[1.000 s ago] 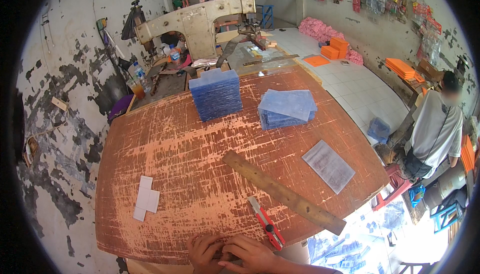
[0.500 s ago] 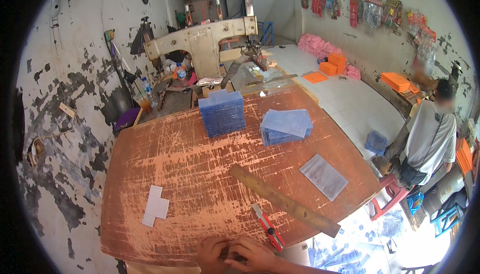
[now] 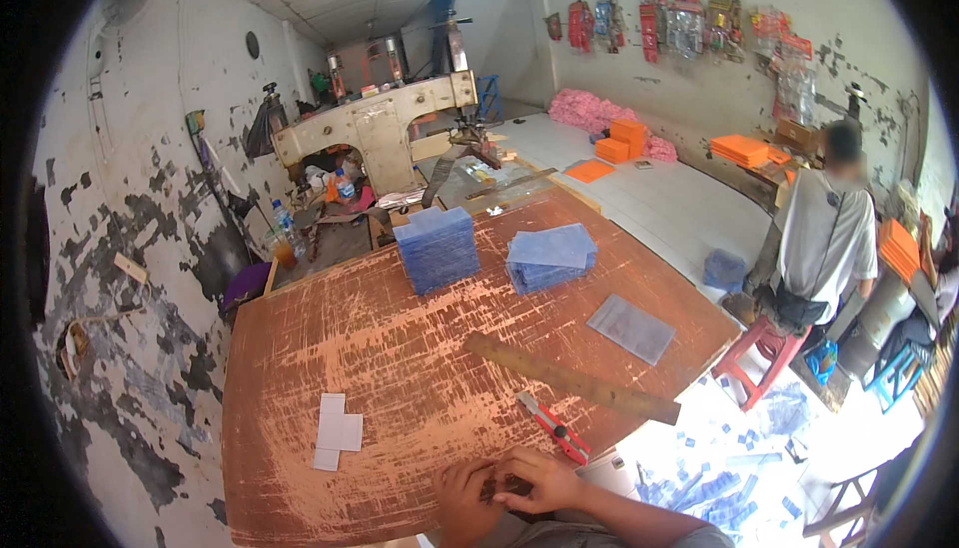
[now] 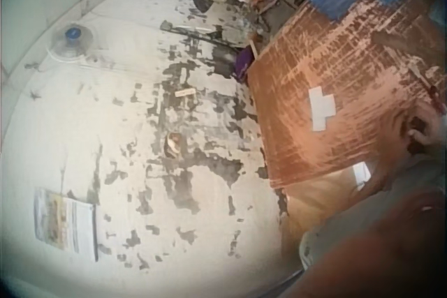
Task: The person uses a utility knife and a wooden ruler to cut rectangular sheets from a larger piece of metallic film on a workshop table.
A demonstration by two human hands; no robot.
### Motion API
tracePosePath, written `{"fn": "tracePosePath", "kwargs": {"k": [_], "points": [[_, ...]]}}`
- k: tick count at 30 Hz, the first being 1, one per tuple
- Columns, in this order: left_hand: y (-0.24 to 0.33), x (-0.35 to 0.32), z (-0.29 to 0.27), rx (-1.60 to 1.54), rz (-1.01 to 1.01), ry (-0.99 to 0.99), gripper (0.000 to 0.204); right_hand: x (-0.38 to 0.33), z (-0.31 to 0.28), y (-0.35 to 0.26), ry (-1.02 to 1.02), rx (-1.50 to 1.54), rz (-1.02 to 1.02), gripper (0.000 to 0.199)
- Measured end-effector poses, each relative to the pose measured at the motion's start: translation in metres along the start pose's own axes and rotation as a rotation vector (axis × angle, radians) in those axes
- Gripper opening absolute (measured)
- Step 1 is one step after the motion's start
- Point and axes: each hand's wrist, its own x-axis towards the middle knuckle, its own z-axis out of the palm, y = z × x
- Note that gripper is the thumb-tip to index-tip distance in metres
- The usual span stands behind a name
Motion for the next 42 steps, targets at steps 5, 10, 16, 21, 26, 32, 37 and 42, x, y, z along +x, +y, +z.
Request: {"fn": "tracePosePath", "kwargs": {"k": [5, 10, 16, 21, 26, 32, 37, 42], "points": [[0.004, 0.006, -0.007, 0.000, 0.029, -0.011, 0.042, -0.001, -0.001, 0.001, 0.026, 0.035, 0.003, 0.037], [0.006, 0.005, -0.012, 0.023, 0.070, -0.067, 0.045, -0.007, 0.003, 0.000, 0.076, -0.055, -0.014, 0.041], [0.012, 0.006, -0.016, 0.020, 0.029, -0.109, 0.049, -0.001, -0.001, -0.006, 0.008, -0.133, 0.029, 0.043], [0.016, 0.011, -0.017, 0.060, -0.005, -0.119, 0.049, 0.001, -0.002, -0.003, -0.037, -0.081, 0.052, 0.044], [0.019, 0.015, -0.013, 0.065, -0.054, -0.091, 0.042, 0.008, -0.006, -0.002, -0.049, -0.058, 0.046, 0.043], [0.012, 0.010, -0.004, 0.143, -0.060, -0.086, 0.037, 0.007, -0.012, 0.002, -0.102, 0.068, 0.110, 0.037], [0.018, 0.007, -0.006, 0.216, -0.088, -0.063, 0.033, 0.007, -0.006, 0.011, -0.061, 0.200, 0.068, 0.034], [0.024, 0.011, 0.000, 0.224, -0.160, 0.006, 0.027, 0.010, -0.017, 0.006, -0.101, 0.136, 0.092, 0.028]]}}
